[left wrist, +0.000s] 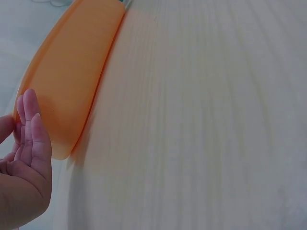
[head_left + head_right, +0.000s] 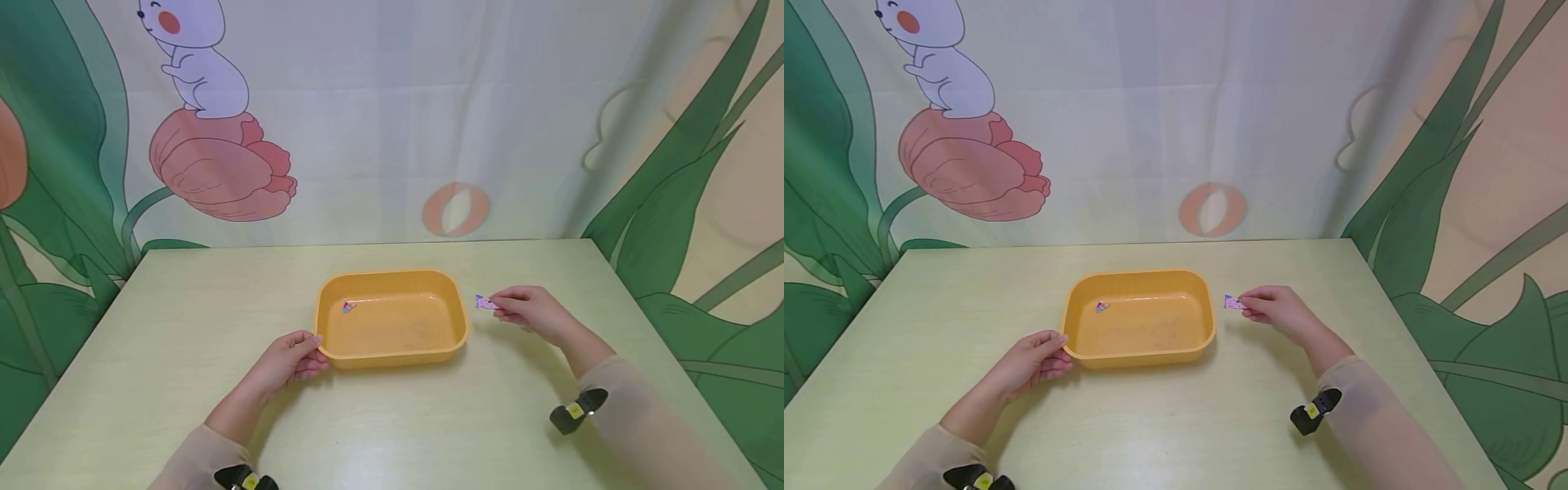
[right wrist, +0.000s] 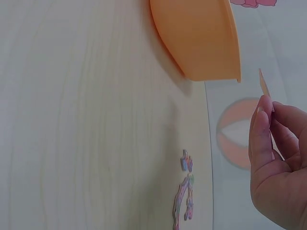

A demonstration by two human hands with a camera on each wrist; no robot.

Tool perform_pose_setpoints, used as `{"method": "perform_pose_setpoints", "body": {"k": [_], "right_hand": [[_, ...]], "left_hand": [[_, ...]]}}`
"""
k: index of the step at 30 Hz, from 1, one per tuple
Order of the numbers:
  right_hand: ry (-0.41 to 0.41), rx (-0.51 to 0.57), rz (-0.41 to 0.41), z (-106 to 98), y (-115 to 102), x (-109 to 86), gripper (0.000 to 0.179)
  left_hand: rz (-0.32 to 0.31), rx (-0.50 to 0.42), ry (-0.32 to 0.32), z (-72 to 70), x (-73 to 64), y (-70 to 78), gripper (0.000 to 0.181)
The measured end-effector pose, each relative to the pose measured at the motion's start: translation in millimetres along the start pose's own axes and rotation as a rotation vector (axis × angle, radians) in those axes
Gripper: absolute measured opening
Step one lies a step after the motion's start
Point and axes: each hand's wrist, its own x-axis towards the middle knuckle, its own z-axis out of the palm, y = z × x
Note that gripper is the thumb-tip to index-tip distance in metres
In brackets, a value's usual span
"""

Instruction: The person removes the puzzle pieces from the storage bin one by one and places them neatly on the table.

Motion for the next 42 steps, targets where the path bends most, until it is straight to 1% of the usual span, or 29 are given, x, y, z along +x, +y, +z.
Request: {"method": "perform_pose_setpoints", "body": {"k": [4,10,15,20,26,29,36,42], "right_hand": [[0.008,-0.018,-0.004,-6.8,2.7,-3.2,0.041],[0.021,-0.014,0.006,-13.6,4.9,-7.9,0.041],[0.033,-0.018,-0.026,-21.7,10.3,-9.1,0.042],[0.05,0.013,-0.051,-30.6,16.3,-11.4,0.042],[0.068,0.023,-0.03,-38.5,22.8,-13.3,0.044],[0.077,0.004,-0.021,-41.7,26.5,-12.6,0.043],[0.101,-0.101,0.011,-47.3,35.0,-11.4,0.042],[0.116,-0.171,0.061,-51.4,43.0,-8.5,0.043]], "left_hand": [[-0.001,0.0,0.002,0.0,-0.3,-0.2,0.026],[-0.009,0.001,0.004,0.1,-1.2,0.0,0.026],[-0.013,0.004,0.012,0.3,-1.5,0.5,0.027],[-0.017,0.008,0.019,0.7,-2.1,1.2,0.029],[-0.021,0.008,0.019,0.1,-2.3,1.4,0.03],[-0.022,0.007,0.02,0.3,-2.5,1.8,0.03],[-0.019,0.007,0.01,0.3,-1.7,1.5,0.028],[-0.012,0.0,0.002,-0.5,-0.8,0.1,0.028]]}}
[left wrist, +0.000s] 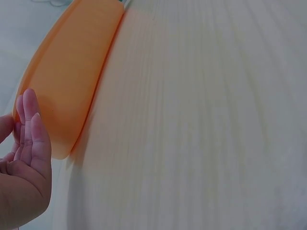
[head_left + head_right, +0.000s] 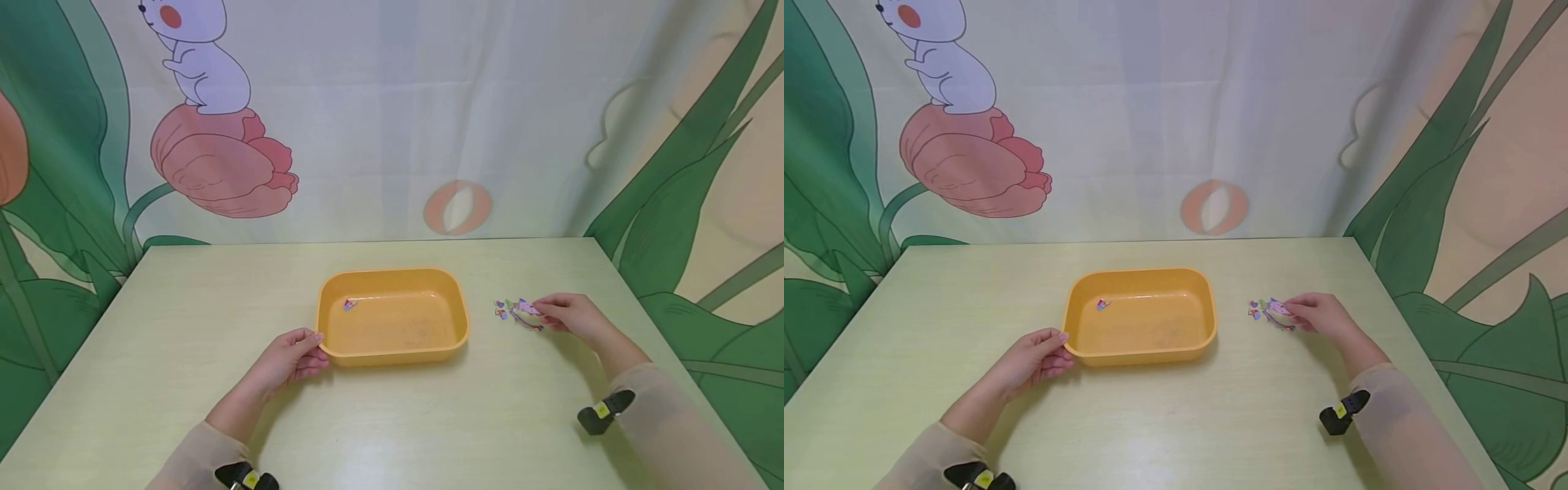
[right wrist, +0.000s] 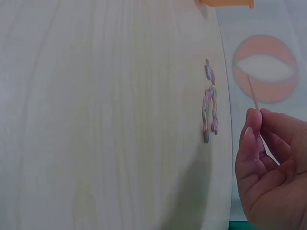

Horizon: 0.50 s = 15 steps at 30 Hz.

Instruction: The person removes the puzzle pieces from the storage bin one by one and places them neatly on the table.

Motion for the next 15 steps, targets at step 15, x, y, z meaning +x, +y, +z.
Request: {"method": "perform_pose_setpoints", "body": {"k": [15], "right_hand": [[0.002,-0.116,0.087,-1.6,14.5,7.1,0.033]], "left_hand": [[-0.001,0.01,0.006,0.6,-0.5,0.8,0.028]]}}
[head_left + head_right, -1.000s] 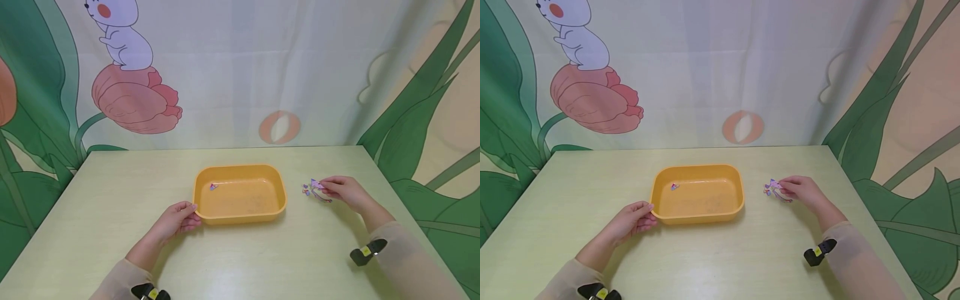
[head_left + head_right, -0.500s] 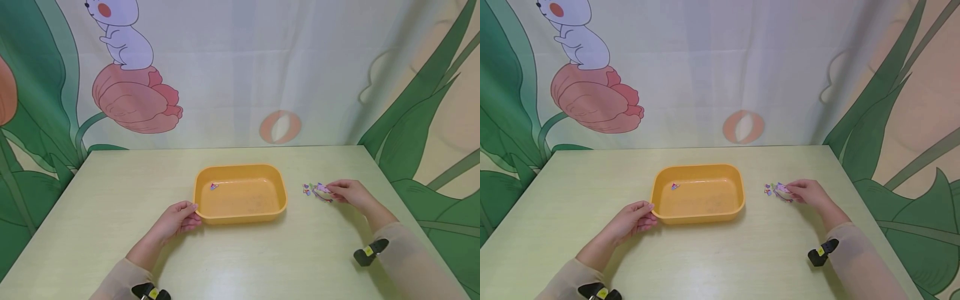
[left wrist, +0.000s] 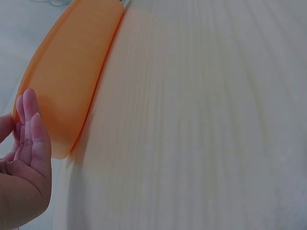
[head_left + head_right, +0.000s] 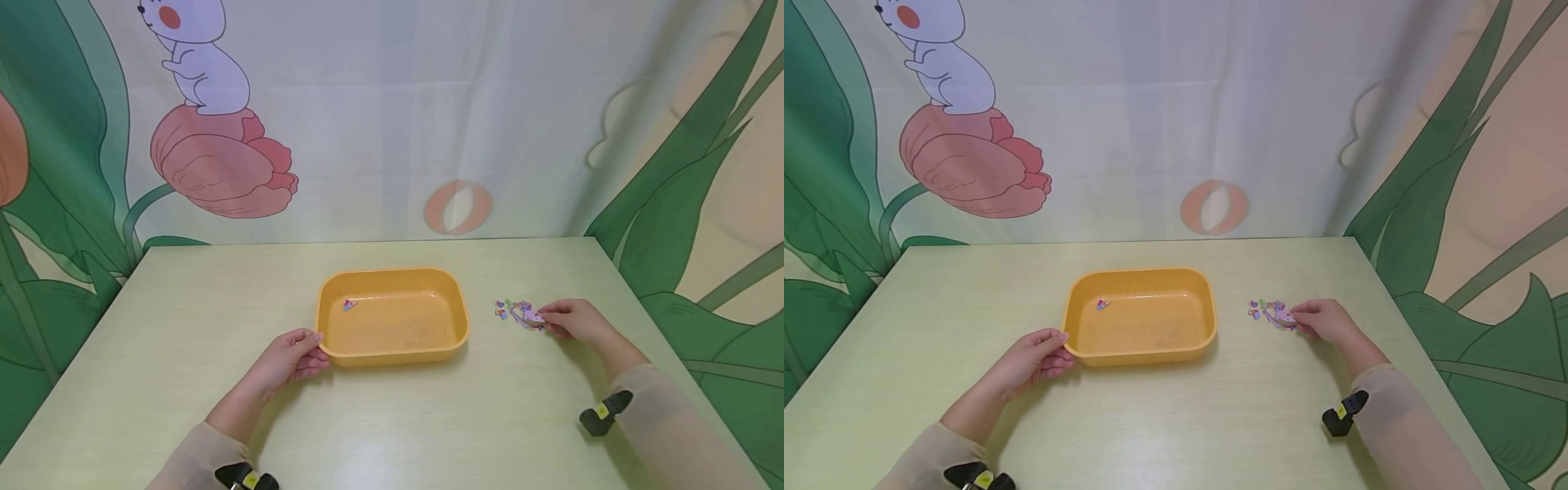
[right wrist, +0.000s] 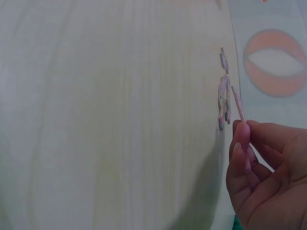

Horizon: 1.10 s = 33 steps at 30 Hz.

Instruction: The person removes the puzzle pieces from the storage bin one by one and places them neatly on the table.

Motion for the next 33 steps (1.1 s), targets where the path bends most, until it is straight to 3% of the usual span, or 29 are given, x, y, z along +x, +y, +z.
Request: {"method": "perform_pose_setpoints", "body": {"k": [22,33], "right_hand": [[0.032,-0.056,0.072,2.3,2.4,2.1,0.031],[0.026,-0.094,0.032,2.7,3.5,3.0,0.031]], "left_hand": [[0.005,0.005,-0.001,-0.3,0.0,-0.8,0.029],[0.005,-0.02,-0.003,-0.5,1.0,-1.7,0.021]]}}
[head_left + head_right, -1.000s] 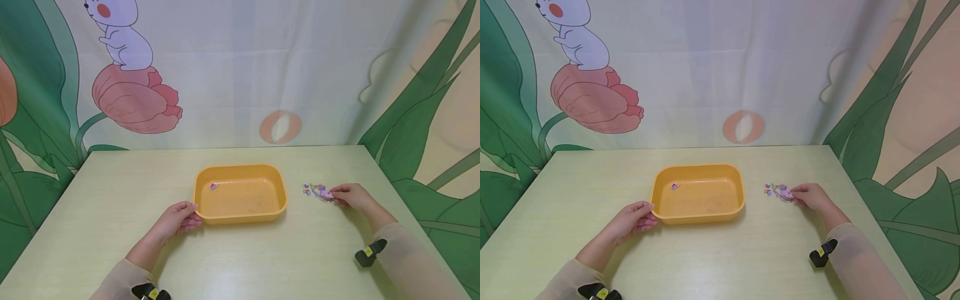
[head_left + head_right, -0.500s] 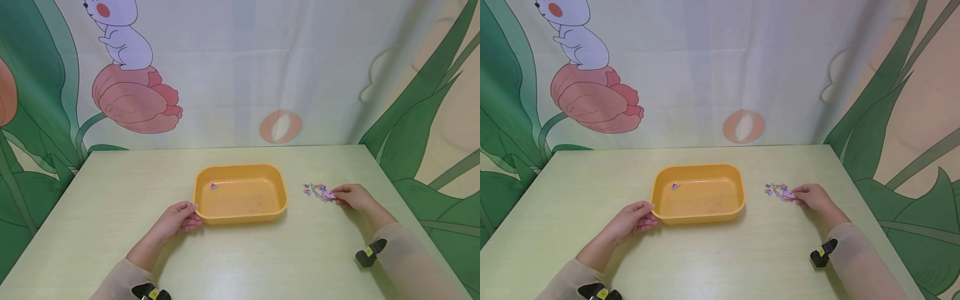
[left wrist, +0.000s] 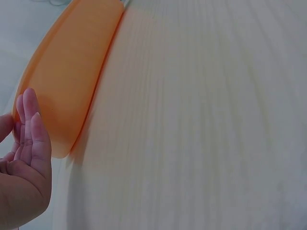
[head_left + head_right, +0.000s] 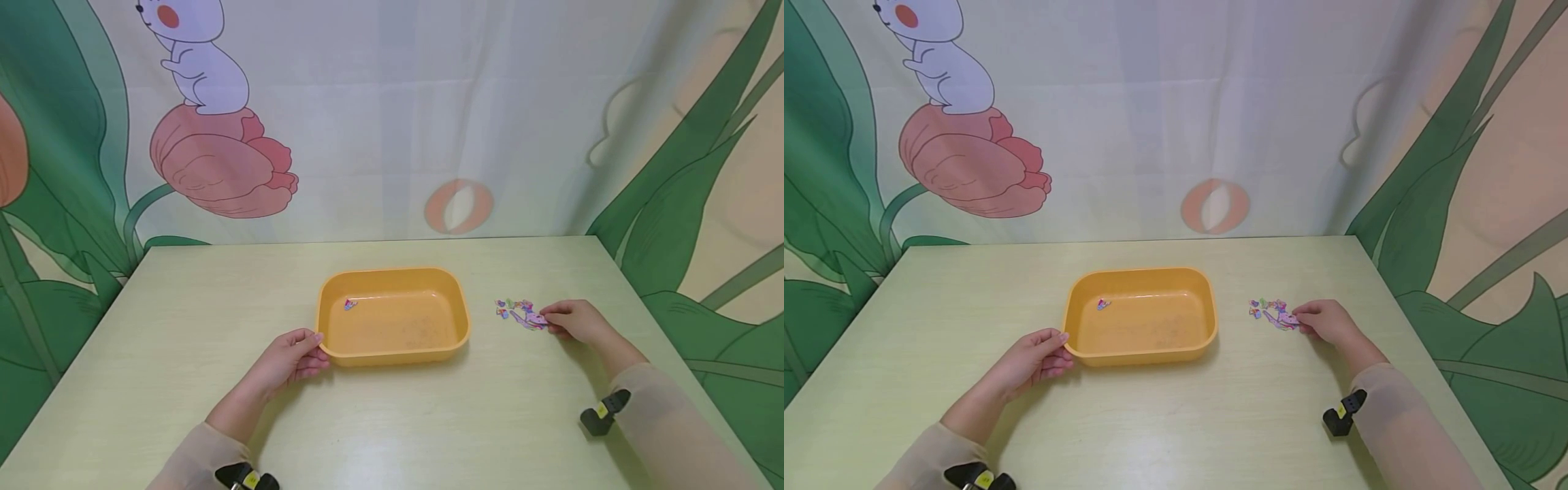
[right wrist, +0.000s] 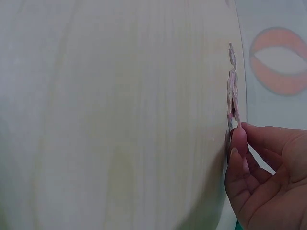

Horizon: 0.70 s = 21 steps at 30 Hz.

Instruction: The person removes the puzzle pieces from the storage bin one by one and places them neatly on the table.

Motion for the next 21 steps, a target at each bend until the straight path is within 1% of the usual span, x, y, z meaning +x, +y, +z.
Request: {"method": "perform_pose_setpoints", "body": {"k": [14,21], "right_hand": [[0.023,0.016,-0.003,2.1,-0.4,1.1,0.031],[-0.002,0.028,-0.01,4.3,-2.3,0.1,0.029]], "left_hand": [[-0.004,0.004,0.006,1.2,-0.8,0.9,0.02],[-0.005,-0.01,0.003,0.4,0.1,0.7,0.019]]}}
